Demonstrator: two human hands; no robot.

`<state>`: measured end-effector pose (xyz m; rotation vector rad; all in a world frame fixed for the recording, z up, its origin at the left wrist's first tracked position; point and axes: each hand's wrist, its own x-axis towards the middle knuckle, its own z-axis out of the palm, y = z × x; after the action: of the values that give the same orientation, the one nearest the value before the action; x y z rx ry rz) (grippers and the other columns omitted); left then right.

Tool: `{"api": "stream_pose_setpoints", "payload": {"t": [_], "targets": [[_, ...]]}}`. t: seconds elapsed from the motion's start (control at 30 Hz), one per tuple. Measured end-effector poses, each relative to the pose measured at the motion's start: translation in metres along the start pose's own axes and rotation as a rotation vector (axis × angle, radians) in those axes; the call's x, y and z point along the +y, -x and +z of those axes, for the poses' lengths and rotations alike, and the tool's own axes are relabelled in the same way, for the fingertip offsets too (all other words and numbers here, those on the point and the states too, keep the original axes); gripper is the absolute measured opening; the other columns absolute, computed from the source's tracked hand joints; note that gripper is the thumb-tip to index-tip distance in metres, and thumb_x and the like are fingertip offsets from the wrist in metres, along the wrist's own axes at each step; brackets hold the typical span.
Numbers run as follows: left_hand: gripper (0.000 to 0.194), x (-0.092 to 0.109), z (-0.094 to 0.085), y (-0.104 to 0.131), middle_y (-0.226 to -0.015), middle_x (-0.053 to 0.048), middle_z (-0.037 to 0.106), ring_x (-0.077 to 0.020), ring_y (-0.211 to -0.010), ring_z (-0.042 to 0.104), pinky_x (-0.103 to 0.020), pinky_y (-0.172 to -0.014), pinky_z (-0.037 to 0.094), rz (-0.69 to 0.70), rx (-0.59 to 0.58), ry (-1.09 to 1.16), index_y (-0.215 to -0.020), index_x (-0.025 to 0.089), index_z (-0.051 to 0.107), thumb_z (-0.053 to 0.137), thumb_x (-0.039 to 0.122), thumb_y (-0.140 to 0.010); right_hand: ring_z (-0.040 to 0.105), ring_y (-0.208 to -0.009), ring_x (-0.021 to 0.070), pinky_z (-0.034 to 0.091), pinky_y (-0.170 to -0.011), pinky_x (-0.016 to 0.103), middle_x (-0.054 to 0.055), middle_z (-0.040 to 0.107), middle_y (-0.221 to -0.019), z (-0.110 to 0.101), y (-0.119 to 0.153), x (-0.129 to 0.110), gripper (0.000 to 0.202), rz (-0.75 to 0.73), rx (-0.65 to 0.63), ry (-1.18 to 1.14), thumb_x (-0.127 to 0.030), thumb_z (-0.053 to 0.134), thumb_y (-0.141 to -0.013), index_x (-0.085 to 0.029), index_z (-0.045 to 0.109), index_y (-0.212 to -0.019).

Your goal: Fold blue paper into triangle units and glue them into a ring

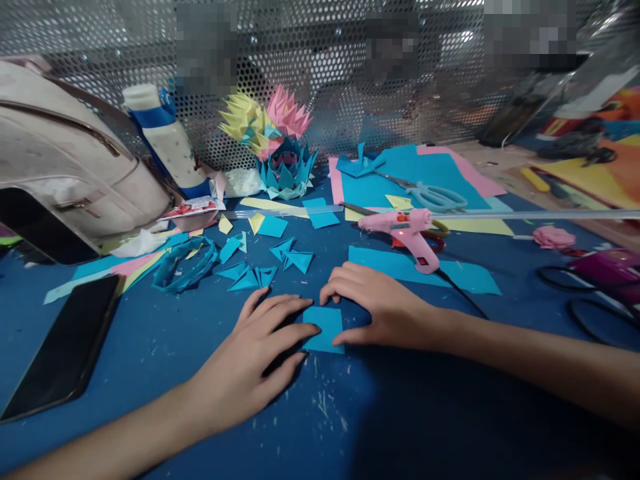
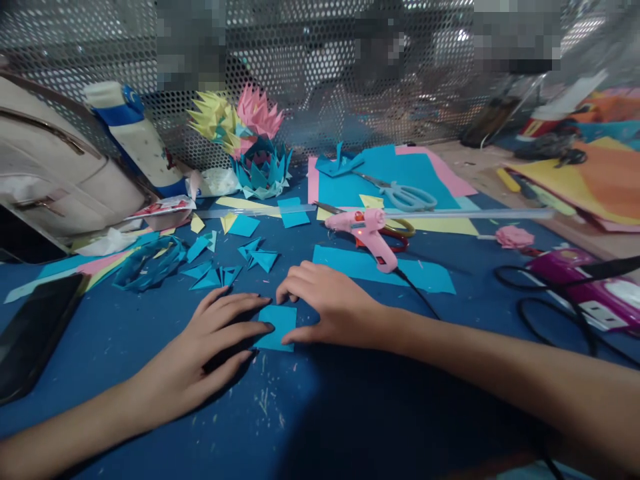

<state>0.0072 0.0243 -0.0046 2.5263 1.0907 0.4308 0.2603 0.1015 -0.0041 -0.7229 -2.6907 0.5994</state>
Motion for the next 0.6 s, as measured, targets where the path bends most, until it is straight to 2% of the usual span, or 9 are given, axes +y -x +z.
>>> {"api": "stream_pose_setpoints", "payload": {"t": [0.13,0.37,0.6], "targets": [[0.034,-0.001,0.001,0.0,-0.145,-0.003,0.048,-0.0196,-0.14,0.038,-0.053,-0.122,0.01,-0.014,-0.007,0.027,-0.129,0.032,0.051,0.047,0.018,-0.099,0.052,-0.09,0.0211,0.038,-0.081,0.034,0.004,0.062,-0.101,0.002,0.001,-0.004,0.047,0.026,-0.008,-0.034,-0.046,0.084,-0.073,-0.019,0.061,-0.103],[0.037,0.001,0.002,0.0,-0.15,-0.003,0.044,-0.0226,-0.143,0.035,-0.058,-0.121,0.012,-0.007,0.005,0.04,-0.13,0.034,0.053,0.046,0.017,-0.098,0.052,-0.099,0.0251,0.039,-0.085,0.037,0.007,0.061,-0.109,0.005,0.002,-0.015,0.058,0.101,0.03,-0.009,-0.053,0.084,-0.069,-0.018,0.061,-0.11],[0.037,0.003,-0.001,-0.001,-0.148,-0.003,0.046,-0.0238,-0.142,0.037,-0.062,-0.12,0.009,-0.022,-0.007,0.059,-0.125,0.035,0.057,0.046,0.014,-0.097,0.05,-0.092,0.0223,0.04,-0.081,0.035,0.005,0.062,-0.103,0.006,0.003,-0.019,0.052,0.085,0.025,-0.072,-0.048,0.085,-0.071,-0.019,0.061,-0.107]]}}
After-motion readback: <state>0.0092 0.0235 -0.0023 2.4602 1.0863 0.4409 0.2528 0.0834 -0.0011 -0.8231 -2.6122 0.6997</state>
